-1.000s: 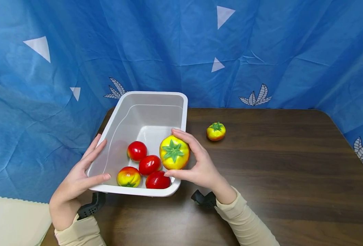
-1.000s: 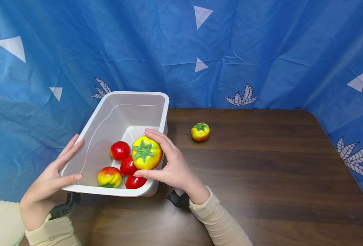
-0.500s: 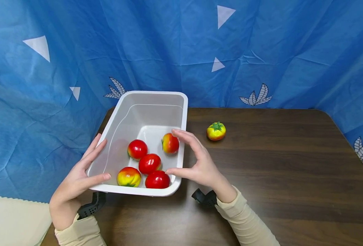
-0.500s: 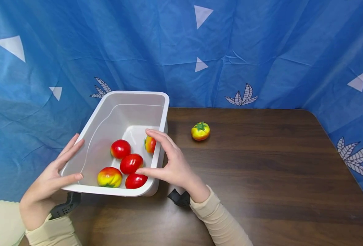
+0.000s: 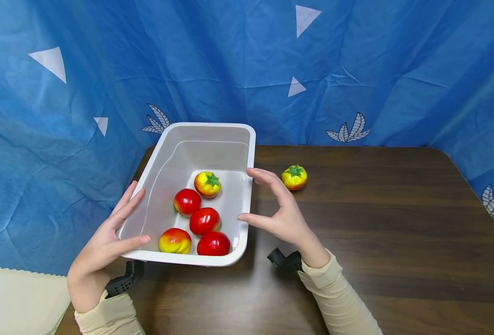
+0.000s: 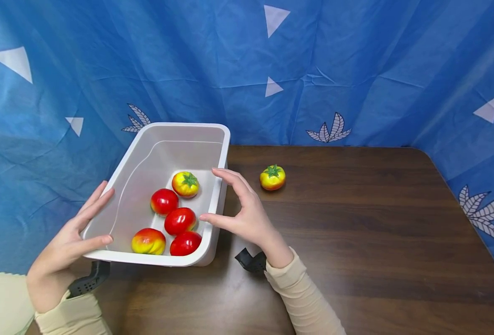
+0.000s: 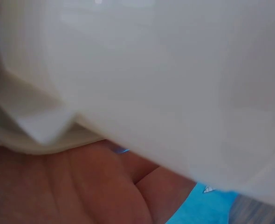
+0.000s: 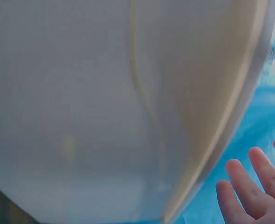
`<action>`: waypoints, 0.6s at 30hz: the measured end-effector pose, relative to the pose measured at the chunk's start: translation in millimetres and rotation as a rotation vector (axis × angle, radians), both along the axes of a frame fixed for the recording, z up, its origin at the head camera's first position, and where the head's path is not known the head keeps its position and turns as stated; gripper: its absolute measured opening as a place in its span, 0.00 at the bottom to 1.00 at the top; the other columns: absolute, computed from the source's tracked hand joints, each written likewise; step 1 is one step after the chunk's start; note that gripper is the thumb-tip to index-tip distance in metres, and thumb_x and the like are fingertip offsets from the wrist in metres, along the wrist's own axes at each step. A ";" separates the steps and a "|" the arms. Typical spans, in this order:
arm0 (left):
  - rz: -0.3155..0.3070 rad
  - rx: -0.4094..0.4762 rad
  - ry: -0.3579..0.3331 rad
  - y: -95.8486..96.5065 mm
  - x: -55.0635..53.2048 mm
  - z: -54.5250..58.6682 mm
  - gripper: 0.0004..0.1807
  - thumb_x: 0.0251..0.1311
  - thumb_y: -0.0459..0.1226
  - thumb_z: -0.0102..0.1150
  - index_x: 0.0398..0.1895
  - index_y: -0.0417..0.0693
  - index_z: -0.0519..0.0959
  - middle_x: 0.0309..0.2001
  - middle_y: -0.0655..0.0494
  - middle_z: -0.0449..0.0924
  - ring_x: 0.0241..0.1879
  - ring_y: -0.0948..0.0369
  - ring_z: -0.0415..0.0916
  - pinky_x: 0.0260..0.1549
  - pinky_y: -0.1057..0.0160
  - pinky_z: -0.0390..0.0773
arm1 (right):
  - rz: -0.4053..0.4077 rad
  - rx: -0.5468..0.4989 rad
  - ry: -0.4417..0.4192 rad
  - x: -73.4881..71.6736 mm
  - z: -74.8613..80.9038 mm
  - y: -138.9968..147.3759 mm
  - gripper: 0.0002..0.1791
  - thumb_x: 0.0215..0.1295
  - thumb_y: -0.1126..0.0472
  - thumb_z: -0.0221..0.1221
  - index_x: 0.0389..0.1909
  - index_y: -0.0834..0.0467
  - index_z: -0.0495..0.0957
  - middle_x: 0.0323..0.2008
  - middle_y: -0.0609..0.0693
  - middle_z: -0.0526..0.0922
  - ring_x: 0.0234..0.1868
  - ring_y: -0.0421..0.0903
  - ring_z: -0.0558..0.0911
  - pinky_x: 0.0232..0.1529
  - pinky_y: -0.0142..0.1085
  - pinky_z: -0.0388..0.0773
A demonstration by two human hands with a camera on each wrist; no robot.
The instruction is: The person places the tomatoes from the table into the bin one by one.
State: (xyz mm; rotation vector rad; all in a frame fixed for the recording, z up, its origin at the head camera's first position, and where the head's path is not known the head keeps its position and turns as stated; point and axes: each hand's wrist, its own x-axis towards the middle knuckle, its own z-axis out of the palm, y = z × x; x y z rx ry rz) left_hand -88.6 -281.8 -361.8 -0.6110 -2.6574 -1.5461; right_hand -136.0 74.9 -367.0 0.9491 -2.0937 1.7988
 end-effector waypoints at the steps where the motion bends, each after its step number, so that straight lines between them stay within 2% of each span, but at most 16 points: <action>1: -0.001 -0.002 0.002 0.1 -0.1 0.2 0.50 0.44 0.20 0.62 0.73 0.45 0.53 0.75 0.56 0.34 0.69 0.61 0.41 0.54 0.65 0.59 | -0.011 -0.003 0.000 -1.5 -0.1 2.4 0.43 0.44 0.67 0.72 0.64 0.57 0.65 0.63 0.51 0.69 0.61 0.49 0.68 0.59 0.44 0.65; 4: -0.002 -0.016 0.008 0.0 -0.5 0.6 0.50 0.44 0.20 0.62 0.73 0.45 0.53 0.75 0.56 0.34 0.69 0.61 0.41 0.48 0.74 0.60 | -0.048 -0.018 0.001 -6.9 -0.6 10.0 0.43 0.43 0.70 0.72 0.64 0.58 0.65 0.62 0.51 0.69 0.62 0.48 0.67 0.60 0.45 0.64; 8: -0.004 -0.020 0.007 -0.9 -0.8 0.2 0.50 0.44 0.20 0.62 0.73 0.45 0.52 0.75 0.56 0.33 0.68 0.61 0.41 0.48 0.75 0.60 | -0.096 -0.041 -0.006 -11.5 1.1 20.1 0.42 0.42 0.76 0.70 0.62 0.62 0.66 0.62 0.55 0.69 0.63 0.49 0.68 0.61 0.47 0.62; 13: -0.001 -0.030 0.010 -2.3 -1.1 -1.0 0.49 0.44 0.20 0.61 0.73 0.44 0.52 0.75 0.55 0.33 0.68 0.61 0.42 0.48 0.76 0.60 | -0.150 -0.058 -0.025 -10.3 13.3 28.7 0.38 0.45 0.78 0.67 0.60 0.71 0.64 0.61 0.63 0.68 0.62 0.54 0.68 0.61 0.50 0.61; 18: -0.005 -0.022 0.011 -2.0 -0.8 -0.7 0.49 0.45 0.20 0.61 0.73 0.43 0.52 0.75 0.55 0.34 0.69 0.61 0.41 0.49 0.75 0.59 | -0.201 -0.061 -0.057 -13.8 15.1 35.8 0.35 0.48 0.78 0.66 0.59 0.72 0.64 0.60 0.66 0.68 0.62 0.56 0.67 0.61 0.51 0.61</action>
